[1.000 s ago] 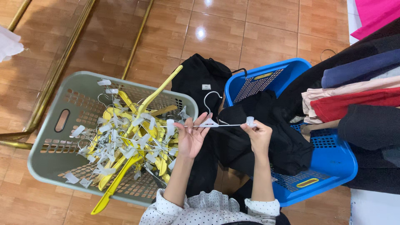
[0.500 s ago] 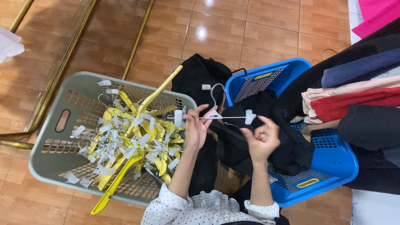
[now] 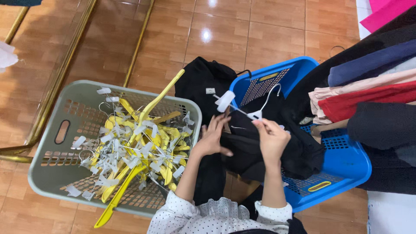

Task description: The person sits on the floor and hangs clothes on hangers, then places them on a metal clothing rack. They repeatedly pick up garments from a blue basket, attach them to hangers, and hang them on the rack.

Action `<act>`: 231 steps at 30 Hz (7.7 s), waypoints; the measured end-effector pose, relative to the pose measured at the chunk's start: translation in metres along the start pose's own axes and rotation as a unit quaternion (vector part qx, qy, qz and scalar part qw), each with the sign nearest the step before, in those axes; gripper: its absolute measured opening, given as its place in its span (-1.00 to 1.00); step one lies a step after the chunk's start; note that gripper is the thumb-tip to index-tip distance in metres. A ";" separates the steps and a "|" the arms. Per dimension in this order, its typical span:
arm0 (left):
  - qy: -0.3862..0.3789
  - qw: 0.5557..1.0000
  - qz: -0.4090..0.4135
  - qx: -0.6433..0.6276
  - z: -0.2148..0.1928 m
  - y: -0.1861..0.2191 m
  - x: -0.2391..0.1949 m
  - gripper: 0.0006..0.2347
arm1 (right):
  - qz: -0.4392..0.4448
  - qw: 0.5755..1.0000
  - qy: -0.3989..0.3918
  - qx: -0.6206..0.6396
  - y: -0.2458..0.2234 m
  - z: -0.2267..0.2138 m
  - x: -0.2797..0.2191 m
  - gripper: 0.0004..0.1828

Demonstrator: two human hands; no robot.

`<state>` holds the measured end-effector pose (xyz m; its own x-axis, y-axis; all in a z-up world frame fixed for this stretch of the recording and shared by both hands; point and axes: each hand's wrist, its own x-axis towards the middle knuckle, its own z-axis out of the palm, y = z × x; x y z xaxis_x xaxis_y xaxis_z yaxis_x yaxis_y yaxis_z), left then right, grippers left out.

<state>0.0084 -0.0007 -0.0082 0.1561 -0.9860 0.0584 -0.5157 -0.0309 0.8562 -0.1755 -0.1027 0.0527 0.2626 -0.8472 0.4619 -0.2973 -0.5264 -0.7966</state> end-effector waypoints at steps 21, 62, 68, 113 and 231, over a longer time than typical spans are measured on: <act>-0.096 0.978 0.038 -0.181 0.016 -0.012 -0.002 -0.52 | 0.140 0.951 -0.020 0.273 0.028 -0.004 -0.010 -0.88; 0.316 0.933 -0.124 -0.123 -0.040 0.035 -0.015 -0.76 | -0.046 0.970 -0.232 0.047 0.048 0.047 0.020 -0.83; 0.289 0.951 -0.065 -0.091 -0.048 0.018 0.009 -0.62 | -0.056 0.982 -0.181 0.020 0.047 0.046 0.043 -0.90; 0.235 0.960 0.024 -0.152 0.012 0.093 -0.064 -0.87 | -0.079 0.977 0.057 0.188 -0.030 0.004 -0.092 -0.43; 0.520 0.703 0.025 -0.485 0.004 -0.031 -0.052 -0.79 | 0.161 0.906 -0.047 0.388 0.131 -0.022 -0.068 -0.62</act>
<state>0.0130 0.0505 -0.0396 0.9496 -0.3133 0.0124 0.1956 0.6226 0.7577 -0.2524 -0.1158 -0.0744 0.3640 -0.9192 0.1500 0.3538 -0.0125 -0.9352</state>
